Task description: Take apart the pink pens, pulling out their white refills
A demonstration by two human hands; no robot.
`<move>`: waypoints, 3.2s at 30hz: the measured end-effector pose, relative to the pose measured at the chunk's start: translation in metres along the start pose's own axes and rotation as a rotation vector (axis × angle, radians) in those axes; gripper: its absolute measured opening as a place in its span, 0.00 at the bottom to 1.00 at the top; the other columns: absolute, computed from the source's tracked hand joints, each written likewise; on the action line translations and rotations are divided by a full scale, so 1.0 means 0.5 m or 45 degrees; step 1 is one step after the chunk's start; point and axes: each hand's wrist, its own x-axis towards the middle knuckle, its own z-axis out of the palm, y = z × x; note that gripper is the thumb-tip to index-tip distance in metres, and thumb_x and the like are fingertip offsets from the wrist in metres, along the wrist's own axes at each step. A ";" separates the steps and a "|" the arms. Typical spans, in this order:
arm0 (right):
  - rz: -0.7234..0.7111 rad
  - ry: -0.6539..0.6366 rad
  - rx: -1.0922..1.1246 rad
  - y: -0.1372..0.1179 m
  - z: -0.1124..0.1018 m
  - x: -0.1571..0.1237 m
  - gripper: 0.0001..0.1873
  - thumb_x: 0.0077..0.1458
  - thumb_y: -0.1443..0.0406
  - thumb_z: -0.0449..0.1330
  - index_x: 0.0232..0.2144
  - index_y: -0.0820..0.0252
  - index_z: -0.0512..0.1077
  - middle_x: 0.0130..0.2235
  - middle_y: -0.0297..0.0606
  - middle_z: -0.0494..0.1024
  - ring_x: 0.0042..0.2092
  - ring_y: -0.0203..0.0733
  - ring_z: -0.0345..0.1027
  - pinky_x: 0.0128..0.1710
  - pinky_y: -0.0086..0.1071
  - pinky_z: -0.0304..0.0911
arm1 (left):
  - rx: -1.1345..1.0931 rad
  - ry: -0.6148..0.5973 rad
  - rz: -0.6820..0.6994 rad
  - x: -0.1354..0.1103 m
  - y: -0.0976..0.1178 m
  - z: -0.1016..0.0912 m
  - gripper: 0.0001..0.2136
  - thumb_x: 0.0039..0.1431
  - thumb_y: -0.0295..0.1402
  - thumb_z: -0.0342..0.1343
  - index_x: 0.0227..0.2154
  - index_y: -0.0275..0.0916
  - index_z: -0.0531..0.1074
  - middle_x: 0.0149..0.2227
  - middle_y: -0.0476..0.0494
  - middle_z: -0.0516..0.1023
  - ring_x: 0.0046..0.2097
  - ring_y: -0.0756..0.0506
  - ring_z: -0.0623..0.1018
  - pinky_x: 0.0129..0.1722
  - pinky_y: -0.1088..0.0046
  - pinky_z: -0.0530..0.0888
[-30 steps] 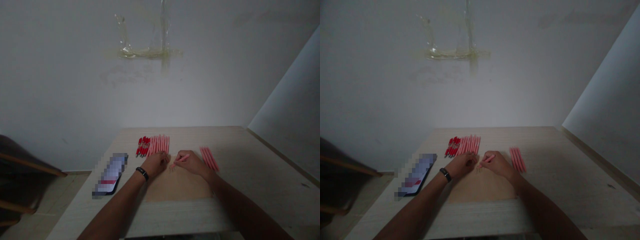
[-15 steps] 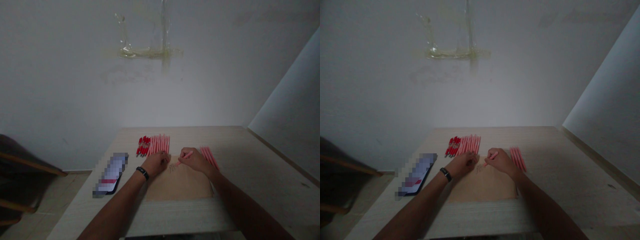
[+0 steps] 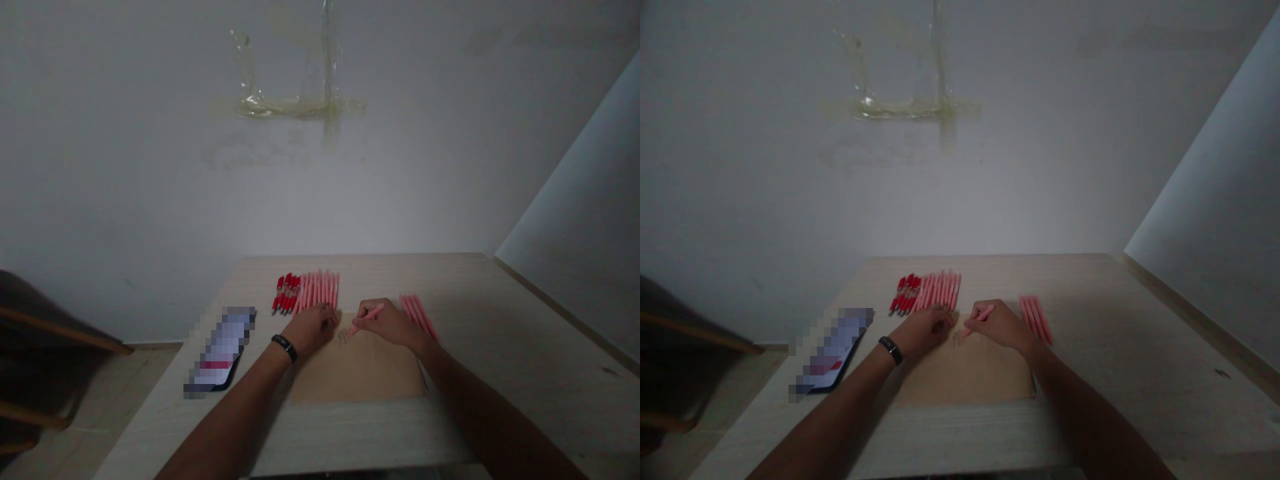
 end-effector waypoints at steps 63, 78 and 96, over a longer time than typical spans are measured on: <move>-0.072 0.279 0.298 0.020 0.035 0.016 0.17 0.57 0.61 0.61 0.48 0.58 0.70 0.39 0.38 0.74 0.40 0.39 0.68 0.40 0.32 0.65 | -1.470 -0.178 -0.186 0.014 0.059 0.059 0.15 0.54 0.44 0.60 0.29 0.35 0.67 0.20 0.54 0.69 0.17 0.57 0.63 0.16 0.81 0.57; -0.068 0.275 0.323 0.024 0.034 0.017 0.18 0.57 0.61 0.60 0.49 0.57 0.68 0.37 0.36 0.74 0.38 0.38 0.69 0.37 0.31 0.64 | -1.459 -0.175 -0.187 0.012 0.060 0.058 0.14 0.56 0.43 0.59 0.31 0.35 0.67 0.21 0.54 0.69 0.16 0.57 0.63 0.16 0.81 0.58; 0.023 0.245 0.336 0.005 0.027 0.016 0.21 0.54 0.68 0.58 0.52 0.58 0.66 0.27 0.28 0.70 0.29 0.35 0.65 0.28 0.27 0.58 | -1.323 -0.219 -0.102 0.010 0.064 0.059 0.18 0.58 0.47 0.58 0.35 0.35 0.67 0.27 0.45 0.76 0.24 0.52 0.73 0.21 0.80 0.68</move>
